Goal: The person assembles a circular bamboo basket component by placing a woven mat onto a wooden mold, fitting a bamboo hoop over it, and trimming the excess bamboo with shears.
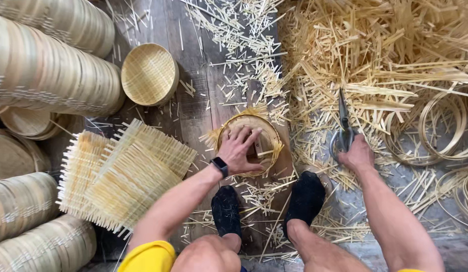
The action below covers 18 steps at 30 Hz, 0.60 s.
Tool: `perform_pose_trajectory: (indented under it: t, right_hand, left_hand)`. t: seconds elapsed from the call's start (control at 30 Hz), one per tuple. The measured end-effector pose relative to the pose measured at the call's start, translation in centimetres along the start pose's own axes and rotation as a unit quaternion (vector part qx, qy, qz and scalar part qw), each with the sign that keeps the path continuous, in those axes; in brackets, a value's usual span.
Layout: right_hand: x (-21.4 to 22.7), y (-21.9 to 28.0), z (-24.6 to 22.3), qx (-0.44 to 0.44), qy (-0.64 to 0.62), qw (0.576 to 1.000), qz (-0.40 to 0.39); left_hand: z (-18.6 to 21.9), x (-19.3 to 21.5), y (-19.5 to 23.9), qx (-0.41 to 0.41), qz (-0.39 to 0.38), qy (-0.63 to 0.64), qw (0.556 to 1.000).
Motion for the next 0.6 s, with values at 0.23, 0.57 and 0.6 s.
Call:
perform_pose_trajectory:
  t: [0.23,0.57,0.6]
  right_hand:
    - [3.3,8.5,-2.5,-0.061,-0.396,0.892,-0.21]
    - [9.2,19.8,-17.0,0.151,-0.59,0.793,0.035]
    - [8.5,20.0,-17.9,0.133,-0.577,0.805,0.015]
  left_hand:
    - [-0.4,-1.2,0.6,0.042,0.092,0.068,0.993]
    - [-0.2,-3.3,1.3,-0.006,0.079,0.074,0.994]
    - [-0.5,-3.2,1.6,-0.018,0.088,0.08,0.993]
Point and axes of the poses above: each hand's wrist, its own y-axis away from the middle knuckle, its own x-axis out of the back of the hand, z = x × y, the point moved 4 cm from there along -y, towards the middle knuckle, and after that the axes turned 5 degrees about z, right-handed, at the moved point
